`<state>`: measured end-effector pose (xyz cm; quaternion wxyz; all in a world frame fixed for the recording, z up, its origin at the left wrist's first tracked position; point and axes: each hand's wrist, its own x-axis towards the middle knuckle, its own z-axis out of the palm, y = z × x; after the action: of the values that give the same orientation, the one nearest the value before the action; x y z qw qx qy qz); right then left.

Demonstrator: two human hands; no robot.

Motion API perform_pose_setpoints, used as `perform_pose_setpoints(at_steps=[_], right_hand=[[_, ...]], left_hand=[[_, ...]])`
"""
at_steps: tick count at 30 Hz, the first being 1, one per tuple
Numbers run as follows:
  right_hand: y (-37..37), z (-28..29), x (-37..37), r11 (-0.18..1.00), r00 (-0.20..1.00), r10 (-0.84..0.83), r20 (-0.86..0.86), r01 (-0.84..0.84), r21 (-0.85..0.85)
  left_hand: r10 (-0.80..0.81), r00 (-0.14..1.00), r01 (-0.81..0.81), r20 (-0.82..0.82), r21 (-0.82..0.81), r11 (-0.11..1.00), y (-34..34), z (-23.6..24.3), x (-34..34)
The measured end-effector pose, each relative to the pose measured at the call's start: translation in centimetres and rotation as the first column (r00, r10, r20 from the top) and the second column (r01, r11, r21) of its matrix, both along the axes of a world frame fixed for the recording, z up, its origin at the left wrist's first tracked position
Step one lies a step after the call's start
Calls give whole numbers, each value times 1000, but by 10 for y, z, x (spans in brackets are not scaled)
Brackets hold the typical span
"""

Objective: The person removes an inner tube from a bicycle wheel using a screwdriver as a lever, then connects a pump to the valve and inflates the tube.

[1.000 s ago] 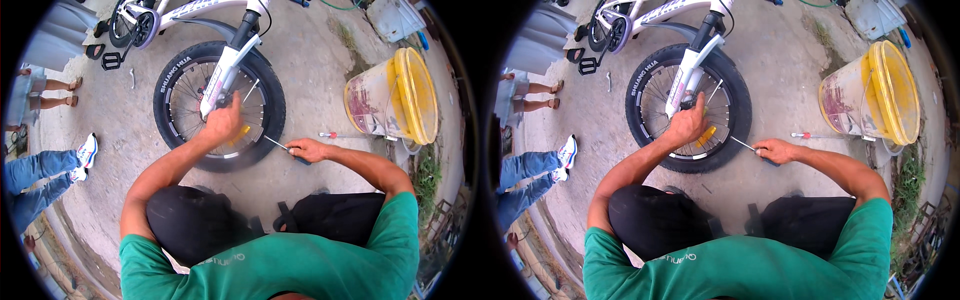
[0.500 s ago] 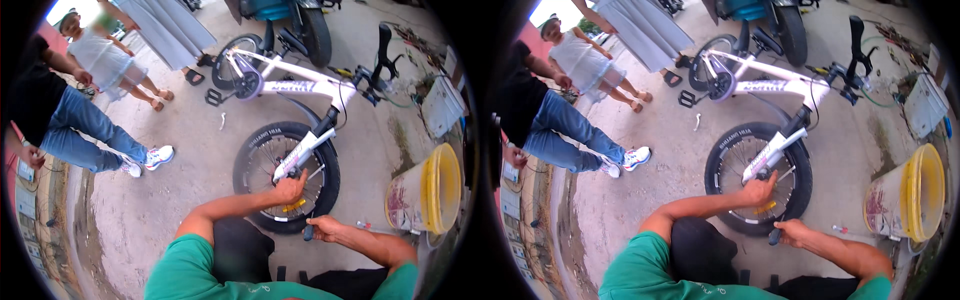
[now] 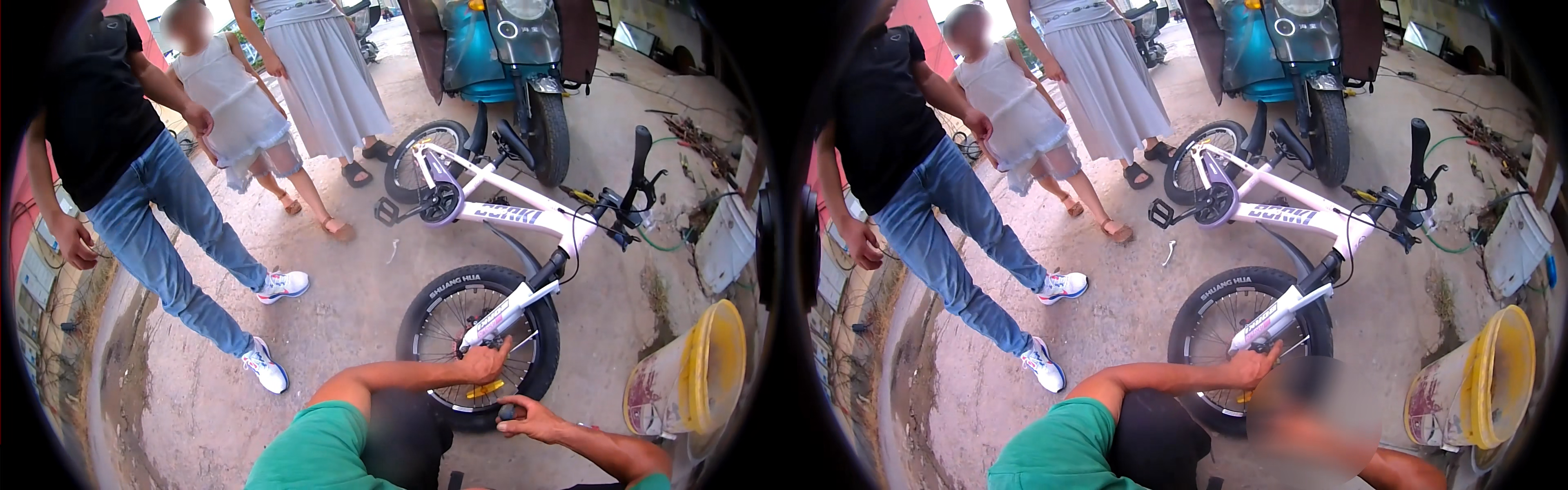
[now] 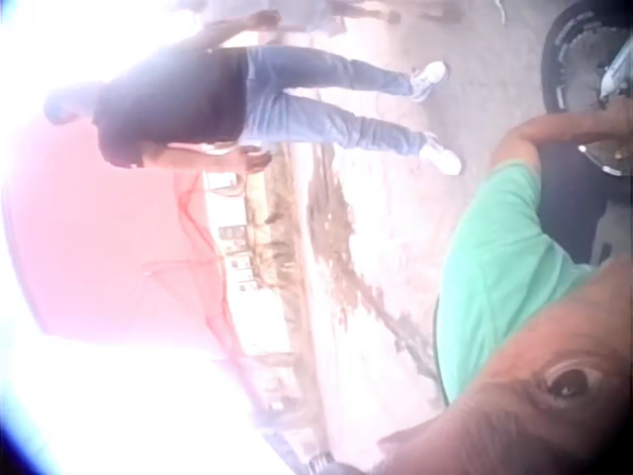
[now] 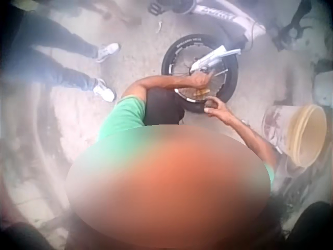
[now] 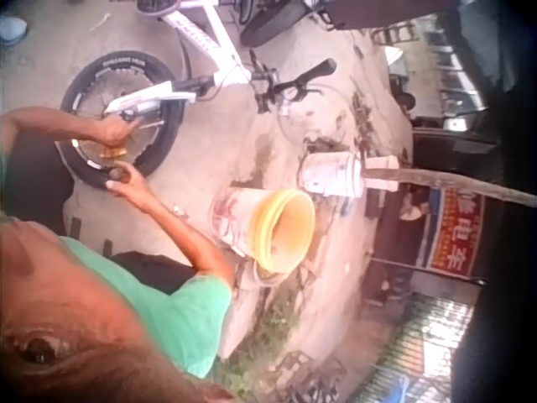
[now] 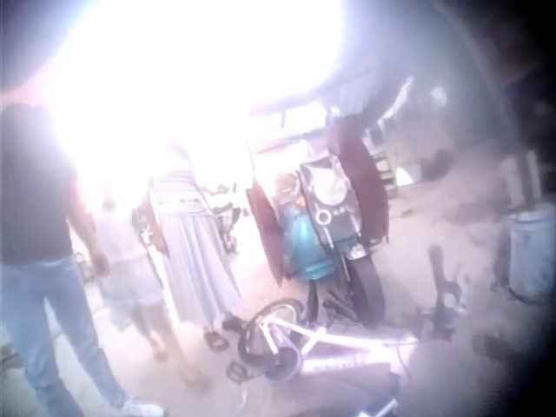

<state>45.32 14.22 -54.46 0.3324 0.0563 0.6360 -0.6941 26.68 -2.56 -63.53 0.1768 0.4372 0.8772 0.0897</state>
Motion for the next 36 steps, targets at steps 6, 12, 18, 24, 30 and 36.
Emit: perform_pose_setpoints(at_steps=[6, 12, 18, 24, 30, 36], right_hand=[[5, 3, -41, 969, 983, -186, 13, 181, 166], [27, -9, -96, 917, 969, -238, -63, 245, 314], [29, -41, -106, 884, 933, -349, -87, 358, 301], [15, -54, -107, 788, 918, -315, -239, 394, 474], [51, -79, -84, 850, 887, -399, -234, 453, 268], [29, -73, -90, 873, 927, -290, -236, 358, 332]], left_hand=[[-74, 997, 74, -4, 63, 995, 0, 13, -2], [-48, 997, 45, 62, 42, 998, 0, 24, -1], [-9, 995, 7, 102, 20, 1000, 1, 31, -2], [7, 988, 0, 157, -47, 999, -8, 32, -6], [-10, 973, 35, 229, -104, 994, 23, 68, -5], [49, 989, -79, 140, 213, 974, 0, 50, -10]])
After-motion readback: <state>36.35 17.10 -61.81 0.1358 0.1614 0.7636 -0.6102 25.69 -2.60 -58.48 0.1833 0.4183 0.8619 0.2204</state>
